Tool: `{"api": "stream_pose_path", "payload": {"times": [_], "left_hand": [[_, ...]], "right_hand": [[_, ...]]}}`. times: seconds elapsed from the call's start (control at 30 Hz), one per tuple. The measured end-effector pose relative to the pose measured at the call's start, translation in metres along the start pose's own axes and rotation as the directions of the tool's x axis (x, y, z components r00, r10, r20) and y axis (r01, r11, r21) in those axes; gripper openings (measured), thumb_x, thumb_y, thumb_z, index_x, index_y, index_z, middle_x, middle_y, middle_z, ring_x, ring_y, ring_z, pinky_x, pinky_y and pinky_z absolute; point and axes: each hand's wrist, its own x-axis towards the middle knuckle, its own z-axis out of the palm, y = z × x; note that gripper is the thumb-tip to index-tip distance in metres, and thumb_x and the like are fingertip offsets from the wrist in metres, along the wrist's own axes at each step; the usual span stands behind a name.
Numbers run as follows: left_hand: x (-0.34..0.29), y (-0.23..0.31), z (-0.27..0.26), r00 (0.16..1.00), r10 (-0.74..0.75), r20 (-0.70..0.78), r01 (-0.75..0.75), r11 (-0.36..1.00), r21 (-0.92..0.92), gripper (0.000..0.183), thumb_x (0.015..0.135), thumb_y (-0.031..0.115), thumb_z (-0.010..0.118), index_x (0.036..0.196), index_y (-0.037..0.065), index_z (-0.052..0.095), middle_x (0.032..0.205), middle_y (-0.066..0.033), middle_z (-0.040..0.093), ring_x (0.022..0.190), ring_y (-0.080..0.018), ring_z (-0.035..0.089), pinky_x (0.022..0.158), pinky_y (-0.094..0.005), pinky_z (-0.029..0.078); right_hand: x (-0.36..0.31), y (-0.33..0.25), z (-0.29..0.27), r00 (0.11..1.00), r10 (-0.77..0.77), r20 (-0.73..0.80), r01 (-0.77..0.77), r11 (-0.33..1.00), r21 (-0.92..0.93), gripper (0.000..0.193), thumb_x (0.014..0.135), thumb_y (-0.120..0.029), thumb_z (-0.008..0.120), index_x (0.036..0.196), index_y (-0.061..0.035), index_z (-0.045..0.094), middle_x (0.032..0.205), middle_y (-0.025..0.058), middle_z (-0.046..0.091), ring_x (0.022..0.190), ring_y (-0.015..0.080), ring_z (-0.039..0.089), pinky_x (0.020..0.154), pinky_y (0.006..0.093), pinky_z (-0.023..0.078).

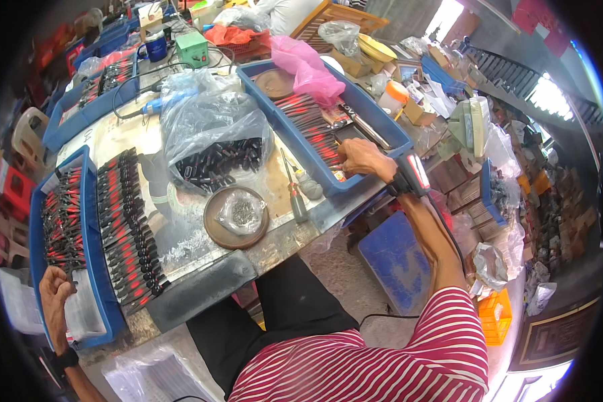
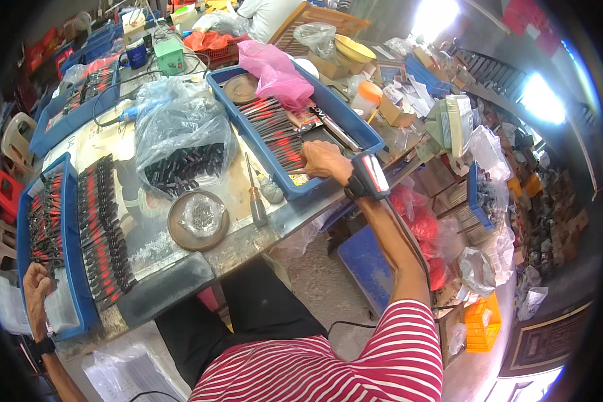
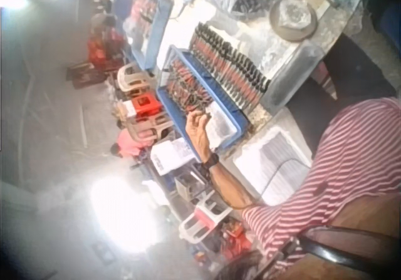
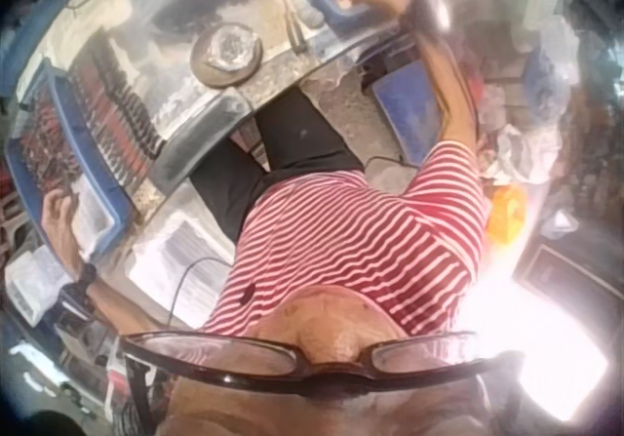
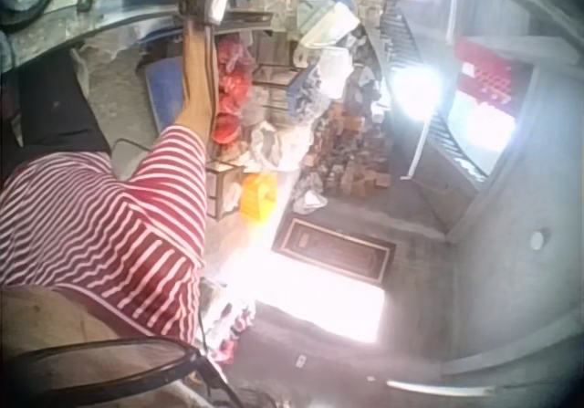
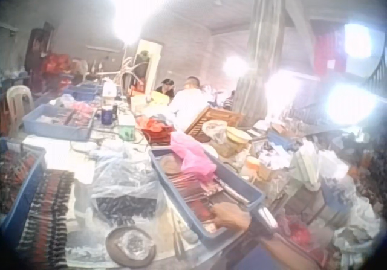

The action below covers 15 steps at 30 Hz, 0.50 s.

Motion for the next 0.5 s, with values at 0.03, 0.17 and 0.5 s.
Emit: {"api": "stream_pose_path", "payload": {"times": [0.03,0.17,0.5], "left_hand": [[-0.003,0.007,0.001,1.0,0.012,0.011,-0.012,1.0,-0.011,0.014,0.076,0.011,0.057,0.086,0.005,0.05,0.067,0.0017,0.046,0.061,-0.0077,0.047,0.061,-0.0209,0.039],[-0.021,0.029,0.022,0.999,0.05,-0.003,-0.05,0.997,-0.055,0.033,0.079,0.021,0.067,0.101,0.0,0.056,0.067,-0.0009,0.052,0.064,-0.0091,0.053,0.062,-0.0213,0.042],[-0.072,0.065,0.111,0.98,-0.124,0.157,0.144,0.982,-0.123,0.024,0.079,0.014,0.068,0.094,0.0,0.057,0.07,-0.0031,0.059,0.06,-0.012,0.058,0.056,-0.0231,0.045]], "right_hand": [[0.002,-0.002,-0.001,1.0,0.013,0.025,-0.012,0.999,-0.044,0.017,0.068,-0.018,0.065,0.076,-0.003,0.066,0.079,0.0193,0.066,0.078,0.0351,0.066,0.066,0.043,0.051],[0.01,-0.006,-0.001,0.996,-0.034,0.088,0.051,0.98,-0.192,0.018,0.064,-0.016,0.069,0.076,-0.0029,0.067,0.081,0.0178,0.067,0.08,0.0345,0.066,0.066,0.0425,0.051],[0.015,-0.003,-0.004,0.963,-0.212,0.166,0.244,0.947,-0.207,0.025,0.06,-0.018,0.072,0.078,-0.0028,0.064,0.076,0.0175,0.066,0.076,0.0352,0.065,0.064,0.0442,0.05]]}}
